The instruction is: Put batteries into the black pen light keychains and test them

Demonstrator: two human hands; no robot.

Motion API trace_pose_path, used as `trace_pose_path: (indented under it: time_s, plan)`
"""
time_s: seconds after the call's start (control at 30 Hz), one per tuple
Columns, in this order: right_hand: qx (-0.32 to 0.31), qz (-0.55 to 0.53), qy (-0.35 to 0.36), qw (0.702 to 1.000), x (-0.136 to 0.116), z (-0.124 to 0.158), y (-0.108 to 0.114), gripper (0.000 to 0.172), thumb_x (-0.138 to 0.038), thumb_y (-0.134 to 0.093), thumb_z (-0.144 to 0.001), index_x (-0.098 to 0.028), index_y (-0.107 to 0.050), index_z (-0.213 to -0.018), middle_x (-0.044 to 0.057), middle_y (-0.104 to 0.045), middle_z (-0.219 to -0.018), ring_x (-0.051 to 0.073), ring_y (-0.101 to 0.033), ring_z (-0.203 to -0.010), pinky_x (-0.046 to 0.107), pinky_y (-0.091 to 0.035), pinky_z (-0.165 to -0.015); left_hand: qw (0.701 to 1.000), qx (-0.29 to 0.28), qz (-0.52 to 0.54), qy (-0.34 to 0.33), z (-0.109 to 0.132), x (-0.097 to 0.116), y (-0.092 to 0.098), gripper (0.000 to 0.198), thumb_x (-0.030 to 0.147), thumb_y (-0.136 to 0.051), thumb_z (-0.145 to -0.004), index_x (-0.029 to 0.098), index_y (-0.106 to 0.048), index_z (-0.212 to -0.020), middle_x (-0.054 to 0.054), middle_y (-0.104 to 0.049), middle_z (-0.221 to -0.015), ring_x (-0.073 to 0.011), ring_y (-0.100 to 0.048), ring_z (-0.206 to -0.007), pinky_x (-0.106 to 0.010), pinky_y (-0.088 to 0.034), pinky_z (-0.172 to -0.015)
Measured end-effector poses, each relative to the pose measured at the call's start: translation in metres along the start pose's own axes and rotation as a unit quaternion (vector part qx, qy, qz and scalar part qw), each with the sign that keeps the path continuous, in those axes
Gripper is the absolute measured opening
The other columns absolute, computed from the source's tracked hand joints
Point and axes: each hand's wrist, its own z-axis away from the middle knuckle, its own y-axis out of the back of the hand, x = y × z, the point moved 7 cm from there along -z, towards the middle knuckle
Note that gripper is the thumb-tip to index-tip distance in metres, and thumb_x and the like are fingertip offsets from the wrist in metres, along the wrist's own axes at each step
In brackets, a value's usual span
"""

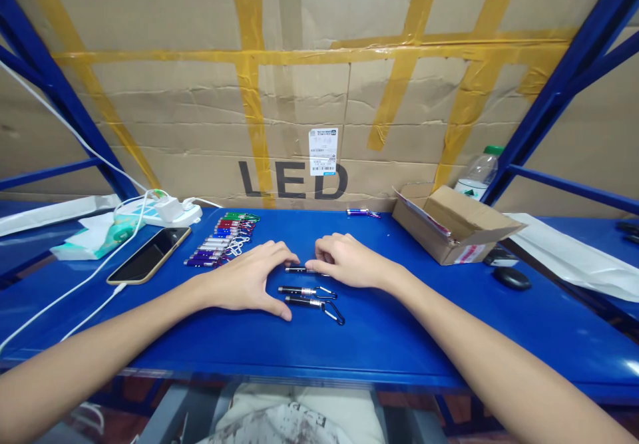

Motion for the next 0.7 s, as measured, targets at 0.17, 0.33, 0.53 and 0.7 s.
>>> trace_pose_path:
  time_s: [0.17, 0.33, 0.53, 0.7]
  plan:
    - [-0.010, -0.040, 0.043, 0.998, -0.006, 0.002, -0.008, 0.025, -0.044, -0.061, -0.109, -0.021, -0.068, -0.105, 0.007, -0.072, -0.105, 0.024, -0.062, -0.098, 0.037, -0.044, -0.089, 1.000, -0.015, 0.008, -0.006, -0.001, -0.001, -0.003, 0.054, 0.063, -0.075, -0.093, 0.023, -0.064, -0.129, -0.007, -0.065, -0.120, -0.0283, -0.060, -0.110, -0.040, -0.047, -0.095]
    - [-0.019, -0.035, 0.077, 0.996, -0.011, 0.001, -0.016, 0.023, -0.041, -0.060, -0.109, -0.021, -0.068, -0.119, 0.009, -0.069, -0.114, 0.027, -0.060, -0.105, 0.041, -0.045, -0.094, 0.999, -0.023, 0.022, 0.000, -0.002, -0.006, -0.003, 0.036, 0.052, -0.067, -0.103, 0.022, -0.063, -0.123, -0.007, -0.064, -0.118, -0.0275, -0.057, -0.111, -0.041, -0.046, -0.098]
    - [-0.021, -0.023, 0.088, 0.996, -0.014, 0.003, -0.018, 0.013, -0.030, -0.055, -0.111, -0.021, -0.064, -0.114, 0.009, -0.066, -0.110, 0.026, -0.059, -0.101, 0.039, -0.047, -0.090, 0.999, -0.017, 0.045, 0.016, -0.003, -0.008, -0.003, 0.038, 0.055, -0.068, -0.101, 0.023, -0.063, -0.119, -0.007, -0.065, -0.116, -0.0281, -0.058, -0.110, -0.041, -0.046, -0.095]
    - [0.020, -0.030, 0.036, 0.999, -0.004, 0.002, -0.011, 0.013, -0.028, -0.046, -0.113, -0.021, -0.056, -0.118, 0.010, -0.069, -0.110, 0.026, -0.064, -0.098, 0.040, -0.051, -0.086, 0.984, 0.065, 0.155, 0.064, -0.005, -0.019, 0.002, 0.046, 0.058, -0.064, -0.102, 0.024, -0.061, -0.133, -0.009, -0.065, -0.126, -0.0272, -0.060, -0.112, -0.042, -0.048, -0.098]
